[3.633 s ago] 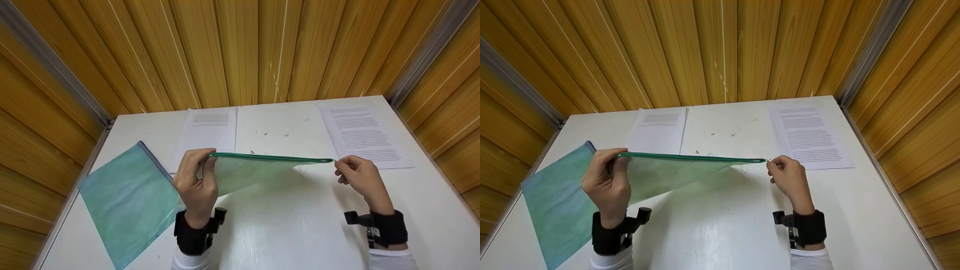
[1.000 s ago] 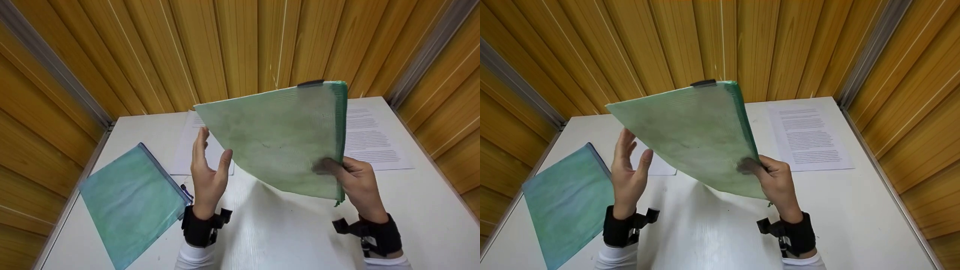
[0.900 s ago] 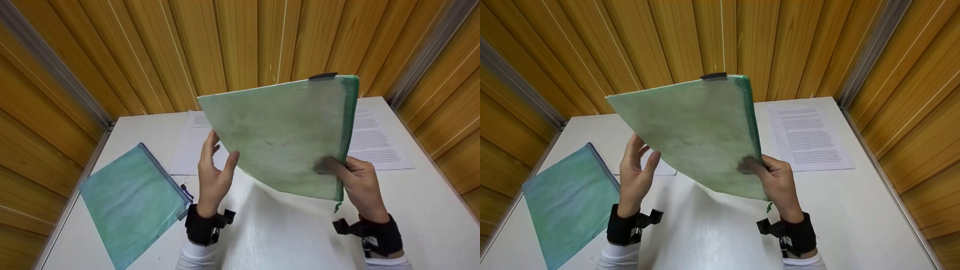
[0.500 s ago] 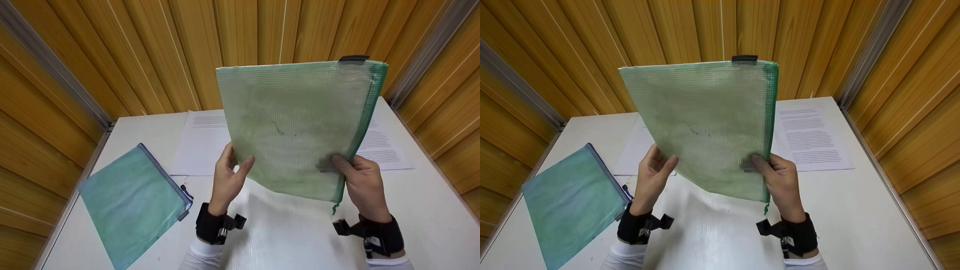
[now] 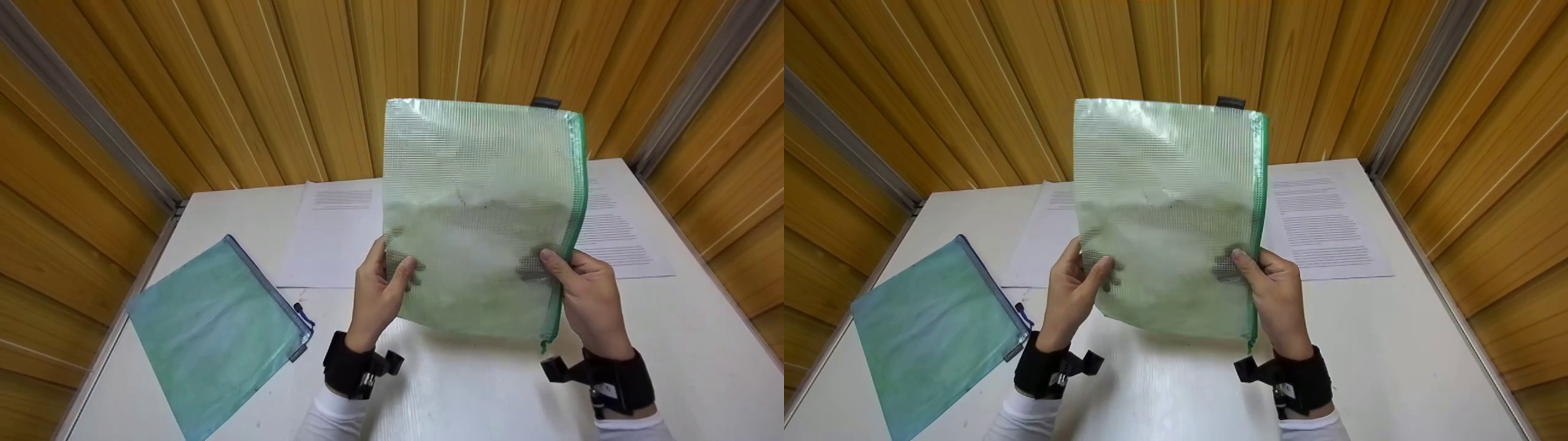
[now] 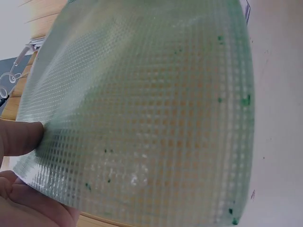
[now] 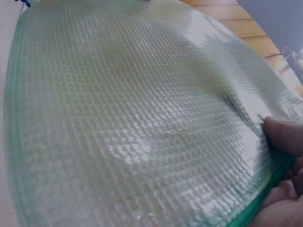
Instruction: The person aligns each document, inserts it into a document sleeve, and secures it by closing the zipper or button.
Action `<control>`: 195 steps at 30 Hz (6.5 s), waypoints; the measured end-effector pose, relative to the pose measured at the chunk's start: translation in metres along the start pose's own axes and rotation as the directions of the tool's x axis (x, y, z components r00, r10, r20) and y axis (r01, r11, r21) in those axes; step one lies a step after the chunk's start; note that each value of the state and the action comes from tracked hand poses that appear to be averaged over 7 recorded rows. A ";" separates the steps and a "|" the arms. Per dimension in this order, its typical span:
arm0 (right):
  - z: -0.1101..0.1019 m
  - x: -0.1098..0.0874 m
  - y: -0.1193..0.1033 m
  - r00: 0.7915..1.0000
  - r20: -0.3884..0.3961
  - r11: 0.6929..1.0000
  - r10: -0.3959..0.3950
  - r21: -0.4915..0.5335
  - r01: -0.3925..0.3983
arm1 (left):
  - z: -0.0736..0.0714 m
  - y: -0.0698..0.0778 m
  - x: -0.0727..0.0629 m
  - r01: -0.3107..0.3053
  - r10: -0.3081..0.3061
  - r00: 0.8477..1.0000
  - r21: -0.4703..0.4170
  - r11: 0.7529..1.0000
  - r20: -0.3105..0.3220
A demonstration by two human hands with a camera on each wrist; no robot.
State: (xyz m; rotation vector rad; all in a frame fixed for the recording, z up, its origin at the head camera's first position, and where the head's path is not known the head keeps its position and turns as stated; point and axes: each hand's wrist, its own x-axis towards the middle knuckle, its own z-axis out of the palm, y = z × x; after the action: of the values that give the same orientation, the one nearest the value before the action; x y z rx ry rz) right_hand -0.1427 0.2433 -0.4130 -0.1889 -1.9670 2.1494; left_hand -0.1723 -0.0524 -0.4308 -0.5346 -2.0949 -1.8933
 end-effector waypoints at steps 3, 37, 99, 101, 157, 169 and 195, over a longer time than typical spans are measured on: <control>-0.001 0.005 0.003 0.999 -0.002 0.998 0.050 -0.047 -0.050 | 0.002 -0.006 0.002 0.022 -0.022 1.000 0.013 1.000 0.012; -0.021 0.038 0.058 0.868 0.253 0.893 0.428 -0.266 -0.363 | 0.005 -0.068 0.008 0.438 -0.462 0.878 0.177 0.881 0.129; -0.030 0.045 0.056 0.902 0.120 0.901 0.415 -0.187 -0.390 | -0.009 -0.062 0.008 0.590 -0.607 0.784 0.149 0.793 0.128; -0.030 0.045 0.055 0.902 0.126 0.903 0.413 -0.188 -0.387 | -0.006 -0.064 0.008 0.577 -0.592 0.800 0.144 0.804 0.099; -0.065 0.054 0.054 0.937 0.130 0.624 0.324 -0.774 -0.108 | 0.049 -0.145 -0.009 0.153 -0.287 0.952 0.644 0.750 0.108; -0.084 0.060 0.066 0.984 0.152 0.488 0.089 -0.868 0.090 | 0.113 -0.057 -0.011 0.005 -0.251 0.889 0.541 0.841 0.382; -0.096 0.058 0.041 0.897 0.251 0.367 0.364 -0.924 0.110 | 0.254 -0.112 0.009 0.287 -0.445 0.777 0.378 0.880 0.446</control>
State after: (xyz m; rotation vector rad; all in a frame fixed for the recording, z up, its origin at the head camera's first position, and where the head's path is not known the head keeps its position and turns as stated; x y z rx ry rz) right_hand -0.1787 0.3474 -0.4593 -0.0368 -3.3403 0.8141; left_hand -0.2178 0.1912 -0.5556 -0.6607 -2.9749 -1.6965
